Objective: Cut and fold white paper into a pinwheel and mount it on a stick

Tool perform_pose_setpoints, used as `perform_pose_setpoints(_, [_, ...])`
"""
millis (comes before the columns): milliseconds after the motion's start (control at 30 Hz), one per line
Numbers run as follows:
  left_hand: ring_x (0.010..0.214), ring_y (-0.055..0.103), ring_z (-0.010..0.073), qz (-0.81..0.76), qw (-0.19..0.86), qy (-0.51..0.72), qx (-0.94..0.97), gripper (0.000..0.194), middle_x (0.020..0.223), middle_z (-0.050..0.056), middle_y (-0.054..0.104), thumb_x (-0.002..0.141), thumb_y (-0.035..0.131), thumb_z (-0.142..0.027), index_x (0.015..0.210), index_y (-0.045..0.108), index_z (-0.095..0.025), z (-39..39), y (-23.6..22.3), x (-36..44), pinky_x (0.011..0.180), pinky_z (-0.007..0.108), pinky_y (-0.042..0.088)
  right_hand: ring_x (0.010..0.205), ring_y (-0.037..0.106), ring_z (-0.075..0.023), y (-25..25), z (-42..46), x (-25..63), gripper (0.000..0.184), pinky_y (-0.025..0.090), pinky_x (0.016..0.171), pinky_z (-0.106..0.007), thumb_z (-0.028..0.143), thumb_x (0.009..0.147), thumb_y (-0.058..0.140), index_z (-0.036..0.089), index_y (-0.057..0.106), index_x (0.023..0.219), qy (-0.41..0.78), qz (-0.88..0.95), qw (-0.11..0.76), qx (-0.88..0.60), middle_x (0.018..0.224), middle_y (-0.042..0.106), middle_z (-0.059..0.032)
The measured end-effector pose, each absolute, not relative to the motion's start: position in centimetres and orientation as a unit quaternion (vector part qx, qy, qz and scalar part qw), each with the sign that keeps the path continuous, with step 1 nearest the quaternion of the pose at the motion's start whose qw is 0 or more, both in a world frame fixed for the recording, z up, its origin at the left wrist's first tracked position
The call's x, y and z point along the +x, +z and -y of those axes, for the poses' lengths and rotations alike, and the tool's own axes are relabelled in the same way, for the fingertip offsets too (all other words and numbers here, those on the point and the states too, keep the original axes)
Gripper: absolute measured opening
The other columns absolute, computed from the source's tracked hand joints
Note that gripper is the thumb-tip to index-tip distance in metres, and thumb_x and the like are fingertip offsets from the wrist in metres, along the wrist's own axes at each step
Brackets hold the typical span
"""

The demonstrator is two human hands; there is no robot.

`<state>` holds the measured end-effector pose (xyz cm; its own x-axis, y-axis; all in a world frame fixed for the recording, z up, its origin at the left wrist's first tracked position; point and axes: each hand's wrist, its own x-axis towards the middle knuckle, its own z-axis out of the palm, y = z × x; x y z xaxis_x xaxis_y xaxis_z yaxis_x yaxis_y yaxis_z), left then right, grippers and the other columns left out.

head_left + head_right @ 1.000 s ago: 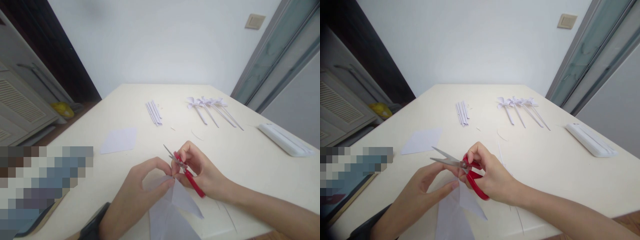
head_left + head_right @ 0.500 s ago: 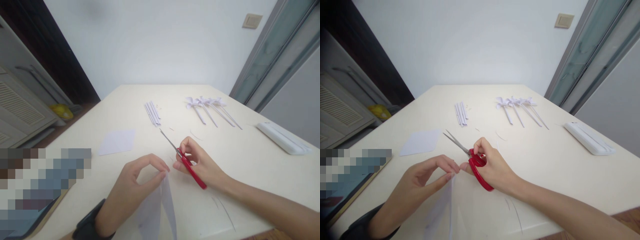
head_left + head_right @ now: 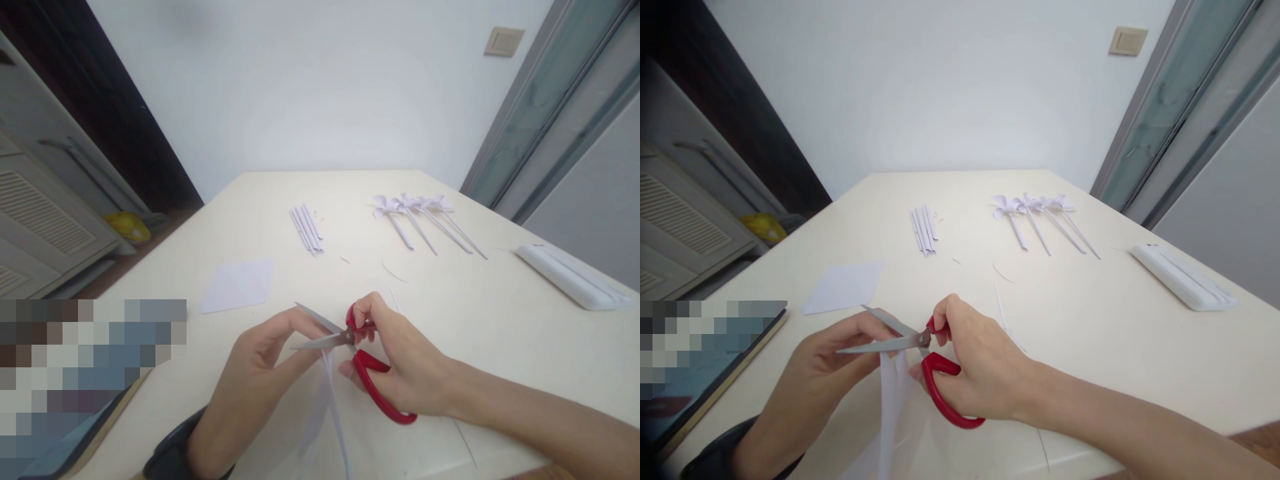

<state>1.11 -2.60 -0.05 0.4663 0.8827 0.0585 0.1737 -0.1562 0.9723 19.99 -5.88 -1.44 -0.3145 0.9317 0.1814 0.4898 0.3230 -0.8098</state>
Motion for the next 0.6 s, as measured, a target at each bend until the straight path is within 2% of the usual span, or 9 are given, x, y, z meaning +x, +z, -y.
perform_pose_setpoints(267, [0.082, 0.057, 0.0145, -0.358, 0.542, 0.369, 0.665, 0.009, 0.083, -0.003, 0.063, 0.079, 0.059, -0.016, 0.073, 0.061, -0.023, 2.46, -0.58, 0.91, 0.073, 0.022, 0.04, 0.068, 0.045, -0.0135, -1.58, 5.75, 20.26, 0.031, 0.041, 0.062, -0.029, 0.026, 0.071, 0.06, 0.023, 0.035, 0.089, 0.26, 0.774, 0.328, -0.475, 0.085, 0.051, 0.0002])
perform_pose_setpoints(600, [0.082, 0.056, 0.0146, -0.35, 0.564, 0.345, 0.663, 0.007, 0.082, -0.002, 0.063, 0.08, 0.058, -0.017, 0.078, 0.062, -0.023, 2.62, -0.56, 1.01, 0.075, 0.021, 0.04, 0.068, 0.046, -0.0123, -1.79, 5.76, 20.3, 0.033, 0.041, 0.06, -0.026, 0.017, 0.068, 0.06, 0.023, 0.035, 0.088, 0.248, 0.784, 0.324, -0.468, 0.083, 0.051, 0.0024])
